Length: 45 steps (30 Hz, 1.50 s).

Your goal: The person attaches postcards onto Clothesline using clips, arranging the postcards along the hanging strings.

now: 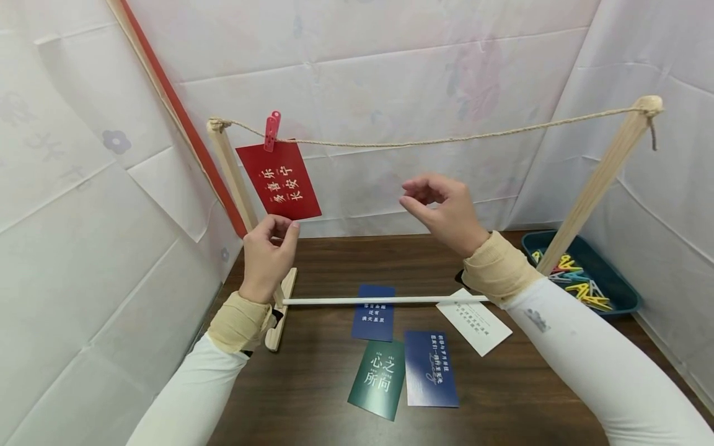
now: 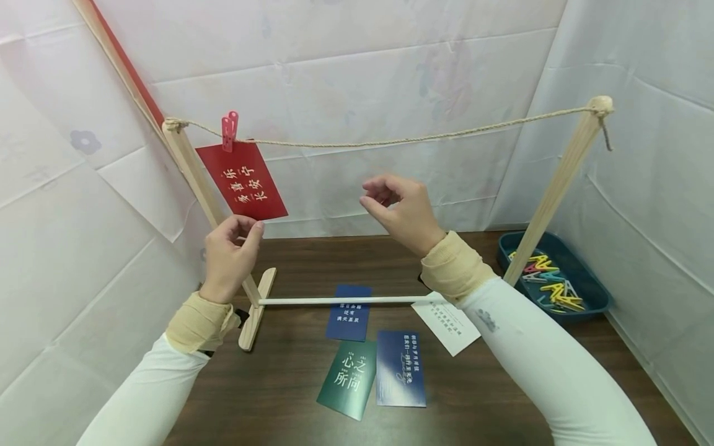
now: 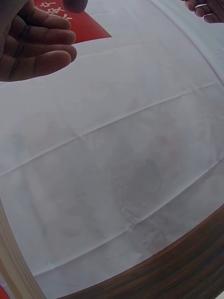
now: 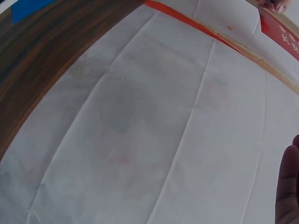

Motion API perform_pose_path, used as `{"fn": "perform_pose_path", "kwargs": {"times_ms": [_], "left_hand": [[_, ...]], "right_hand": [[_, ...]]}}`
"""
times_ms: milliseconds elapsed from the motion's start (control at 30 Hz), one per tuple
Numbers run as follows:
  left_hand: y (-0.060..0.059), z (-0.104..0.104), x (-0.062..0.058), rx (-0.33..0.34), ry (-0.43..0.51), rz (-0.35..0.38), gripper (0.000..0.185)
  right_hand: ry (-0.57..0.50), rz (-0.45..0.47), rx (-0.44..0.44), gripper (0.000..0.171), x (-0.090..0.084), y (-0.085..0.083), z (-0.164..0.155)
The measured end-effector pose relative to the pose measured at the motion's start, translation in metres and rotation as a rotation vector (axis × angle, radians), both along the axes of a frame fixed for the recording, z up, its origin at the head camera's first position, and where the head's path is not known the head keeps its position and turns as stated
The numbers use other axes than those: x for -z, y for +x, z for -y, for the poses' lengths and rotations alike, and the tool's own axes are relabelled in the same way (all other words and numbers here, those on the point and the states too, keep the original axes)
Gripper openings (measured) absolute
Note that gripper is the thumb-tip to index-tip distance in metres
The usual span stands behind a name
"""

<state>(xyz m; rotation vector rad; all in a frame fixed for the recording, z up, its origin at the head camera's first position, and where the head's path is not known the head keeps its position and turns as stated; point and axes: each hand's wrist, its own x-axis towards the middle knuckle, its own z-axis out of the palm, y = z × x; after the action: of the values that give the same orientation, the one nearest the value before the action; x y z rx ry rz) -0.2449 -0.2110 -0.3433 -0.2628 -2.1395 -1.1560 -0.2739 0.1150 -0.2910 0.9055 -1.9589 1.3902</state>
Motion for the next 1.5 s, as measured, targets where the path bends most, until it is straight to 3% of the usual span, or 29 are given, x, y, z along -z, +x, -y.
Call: {"fn": "perform_pose_path", "kwargs": {"times_ms": [467,1500], "left_hand": [[0.000,-0.006,0.015,0.036,-0.041,-0.020,0.017],[0.000,-0.015,0.050,0.088,-0.128,0.043,0.016]], "right_hand": [[-0.009,0.059,0.039,0.016,0.020,0.001,-0.021],[0.006,0.162,0.159,0.015,0.060,0.007,-0.054]]}}
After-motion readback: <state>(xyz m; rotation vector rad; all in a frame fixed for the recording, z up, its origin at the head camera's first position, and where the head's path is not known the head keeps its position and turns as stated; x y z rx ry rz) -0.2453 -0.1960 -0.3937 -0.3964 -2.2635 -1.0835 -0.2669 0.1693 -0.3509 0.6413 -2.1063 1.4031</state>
